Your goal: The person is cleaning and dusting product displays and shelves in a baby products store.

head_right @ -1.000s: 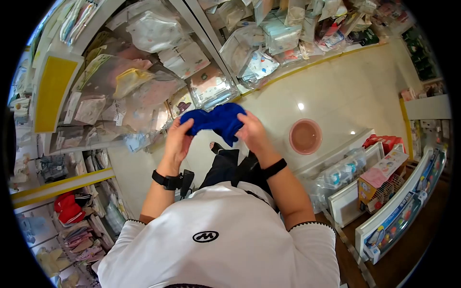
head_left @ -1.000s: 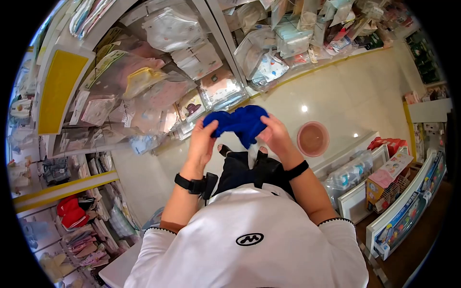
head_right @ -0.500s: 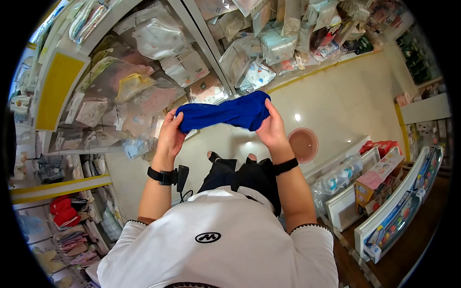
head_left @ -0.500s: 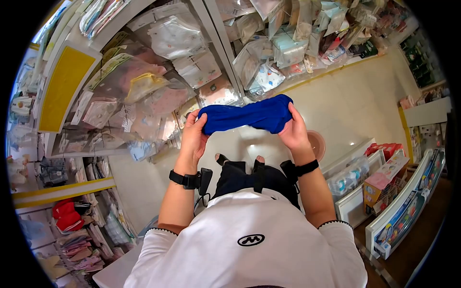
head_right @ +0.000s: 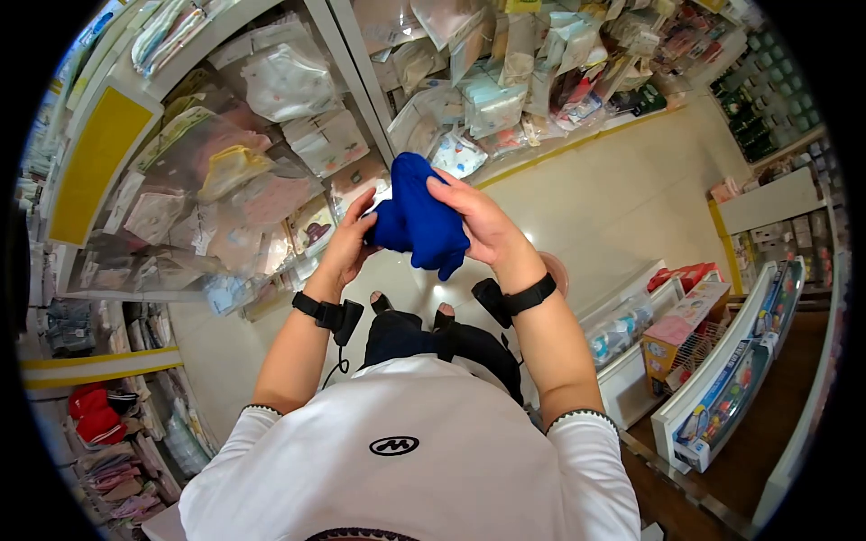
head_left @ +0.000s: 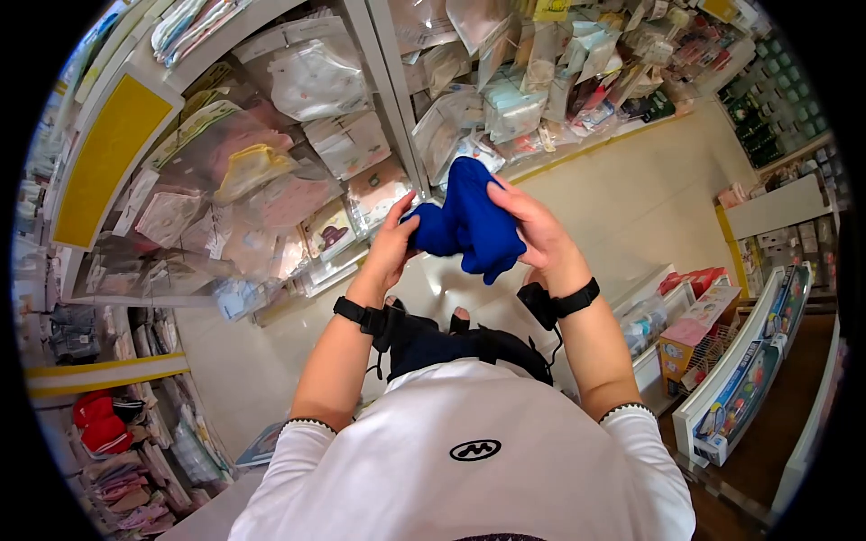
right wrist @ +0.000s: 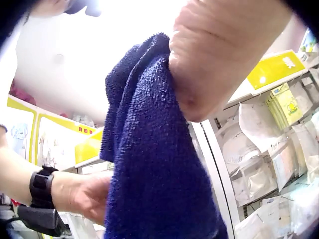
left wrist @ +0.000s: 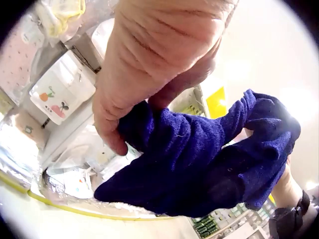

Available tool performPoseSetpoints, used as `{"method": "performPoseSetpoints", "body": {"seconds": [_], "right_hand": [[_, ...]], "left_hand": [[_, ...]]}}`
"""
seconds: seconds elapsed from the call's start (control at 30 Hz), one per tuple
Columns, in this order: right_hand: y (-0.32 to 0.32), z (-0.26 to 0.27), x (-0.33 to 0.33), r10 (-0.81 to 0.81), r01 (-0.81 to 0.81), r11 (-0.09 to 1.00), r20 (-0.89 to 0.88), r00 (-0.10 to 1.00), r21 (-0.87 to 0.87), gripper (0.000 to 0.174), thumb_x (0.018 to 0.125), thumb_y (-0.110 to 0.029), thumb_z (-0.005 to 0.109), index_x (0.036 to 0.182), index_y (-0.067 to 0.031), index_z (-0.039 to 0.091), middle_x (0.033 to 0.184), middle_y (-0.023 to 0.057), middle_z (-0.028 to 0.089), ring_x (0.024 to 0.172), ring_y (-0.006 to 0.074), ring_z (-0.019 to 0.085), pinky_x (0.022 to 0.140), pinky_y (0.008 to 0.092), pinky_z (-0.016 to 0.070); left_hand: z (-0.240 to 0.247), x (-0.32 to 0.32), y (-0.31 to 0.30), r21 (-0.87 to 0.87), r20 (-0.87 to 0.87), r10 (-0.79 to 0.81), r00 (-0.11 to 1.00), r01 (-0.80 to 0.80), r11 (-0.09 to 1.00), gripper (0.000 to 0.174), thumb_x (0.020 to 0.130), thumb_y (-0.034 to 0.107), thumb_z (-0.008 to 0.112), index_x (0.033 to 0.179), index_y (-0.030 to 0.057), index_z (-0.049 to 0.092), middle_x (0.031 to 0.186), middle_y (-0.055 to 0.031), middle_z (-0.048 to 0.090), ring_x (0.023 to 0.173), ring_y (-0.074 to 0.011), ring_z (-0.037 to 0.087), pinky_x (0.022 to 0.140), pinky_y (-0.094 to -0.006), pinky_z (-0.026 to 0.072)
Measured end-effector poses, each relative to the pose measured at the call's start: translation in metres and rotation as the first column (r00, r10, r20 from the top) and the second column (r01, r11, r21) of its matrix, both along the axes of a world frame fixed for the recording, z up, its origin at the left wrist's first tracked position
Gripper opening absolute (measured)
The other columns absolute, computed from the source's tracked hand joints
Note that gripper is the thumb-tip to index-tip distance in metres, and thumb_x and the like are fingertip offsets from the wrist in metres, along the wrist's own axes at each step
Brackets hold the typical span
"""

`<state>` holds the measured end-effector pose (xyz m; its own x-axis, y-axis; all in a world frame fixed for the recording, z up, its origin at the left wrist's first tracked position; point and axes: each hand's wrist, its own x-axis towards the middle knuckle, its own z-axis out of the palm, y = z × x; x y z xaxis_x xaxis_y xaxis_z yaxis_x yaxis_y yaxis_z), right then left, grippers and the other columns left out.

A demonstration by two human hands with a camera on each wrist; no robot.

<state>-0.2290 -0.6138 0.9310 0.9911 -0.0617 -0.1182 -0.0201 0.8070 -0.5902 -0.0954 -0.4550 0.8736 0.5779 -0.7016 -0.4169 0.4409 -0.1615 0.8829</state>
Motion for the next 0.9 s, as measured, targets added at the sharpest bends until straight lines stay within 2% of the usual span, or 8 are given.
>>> {"method": "performPoseSetpoints", "body": {"seconds": [0.17,0.3,0.4,0.47,0.53,0.6,0.73,0.9], "right_hand": [[-0.006,0.008,0.003,0.068,-0.075,0.989,-0.054,0.996,-0.127,0.050,0.087,-0.018,0.052,0.129,-0.0010,0.032,0.112,0.0105,0.053,0.094,0.0166,0.058,0.079,0.0283,0.0493],[-0.024,0.024,-0.006,0.066,-0.066,0.986,-0.003,0.998,-0.151,0.050,0.085,-0.015,0.055,0.127,0.0015,0.034,0.109,0.0102,0.054,0.094,0.0156,0.057,0.081,0.0280,0.0487],[-0.035,0.027,-0.007,0.115,-0.116,0.972,-0.018,0.993,-0.205,0.043,0.084,-0.013,0.056,0.121,0.0022,0.041,0.107,0.0099,0.055,0.092,0.0143,0.057,0.082,0.0263,0.0473],[-0.039,0.030,-0.006,0.141,-0.150,0.947,-0.050,0.989,-0.284,0.041,0.083,-0.013,0.057,0.119,0.0021,0.044,0.107,0.0099,0.056,0.091,0.0138,0.058,0.082,0.0256,0.0467],[-0.056,0.024,-0.002,-0.048,-0.014,0.921,-0.147,0.988,-0.390,0.036,0.080,-0.010,0.059,0.113,0.0014,0.051,0.103,0.0088,0.058,0.092,0.0130,0.056,0.082,0.0250,0.0447],[-0.087,-0.023,0.001,-0.511,0.156,0.427,-0.095,0.854,-0.891,0.032,0.076,-0.006,0.058,0.108,-0.0008,0.055,0.099,0.0072,0.058,0.091,0.0129,0.055,0.080,0.0250,0.0439],[-0.063,-0.052,-0.021,-0.583,0.324,0.481,-0.021,0.812,-0.815,0.029,0.075,-0.005,0.058,0.104,-0.0013,0.056,0.091,0.0045,0.057,0.086,0.0125,0.052,0.077,0.0242,0.0424],[-0.025,-0.063,-0.036,-0.842,0.635,0.238,0.169,0.512,-0.735,0.026,0.079,-0.013,0.060,0.102,-0.0022,0.057,0.098,0.0051,0.052,0.086,0.0128,0.051,0.079,0.0242,0.0408]], "left_hand": [[0.009,-0.016,-0.011,-0.373,-0.118,-0.330,0.937,0.266,0.889,0.052,0.087,0.032,0.052,0.132,0.0136,0.034,0.128,0.0017,0.039,0.113,-0.0127,0.039,0.092,-0.0352,0.0325],[0.014,-0.016,-0.012,-0.408,0.029,-0.492,0.870,0.460,0.789,0.044,0.085,0.025,0.056,0.123,0.0064,0.045,0.124,0.0009,0.039,0.115,-0.0131,0.038,0.096,-0.0274,0.0302],[0.031,-0.031,-0.018,-0.207,0.161,-0.507,0.847,0.531,0.822,0.039,0.084,0.024,0.056,0.118,0.0055,0.049,0.122,-0.0006,0.042,0.116,-0.0136,0.038,0.097,-0.0279,0.0297],[0.037,-0.035,-0.019,-0.246,0.038,-0.466,0.884,0.460,0.853,0.038,0.085,0.024,0.055,0.114,0.0011,0.050,0.114,-0.0052,0.052,0.105,-0.0152,0.050,0.091,-0.0290,0.0386],[0.036,-0.029,-0.020,-0.385,-0.199,-0.438,0.877,0.341,0.857,0.039,0.085,0.025,0.053,0.114,-0.0008,0.049,0.108,-0.0077,0.057,0.098,-0.0162,0.056,0.087,-0.0296,0.0435],[0.041,-0.023,-0.022,-0.505,-0.468,-0.343,0.815,0.072,0.860,0.033,0.089,0.023,0.045,0.111,-0.0014,0.051,0.103,-0.0110,0.059,0.093,-0.0193,0.059,0.084,-0.0328,0.0474],[0.035,-0.018,-0.034,-0.509,-0.368,-0.248,0.896,0.029,0.860,0.029,0.087,0.014,0.041,0.112,0.0005,0.048,0.103,-0.0126,0.059,0.093,-0.0217,0.058,0.085,-0.0353,0.0472],[0.027,-0.018,-0.048,-0.469,-0.412,-0.178,0.894,-0.041,0.882,0.032,0.078,0.004,0.040,0.109,0.0015,0.047,0.100,-0.0122,0.059,0.093,-0.0219,0.057,0.087,-0.0362,0.0457]]}}
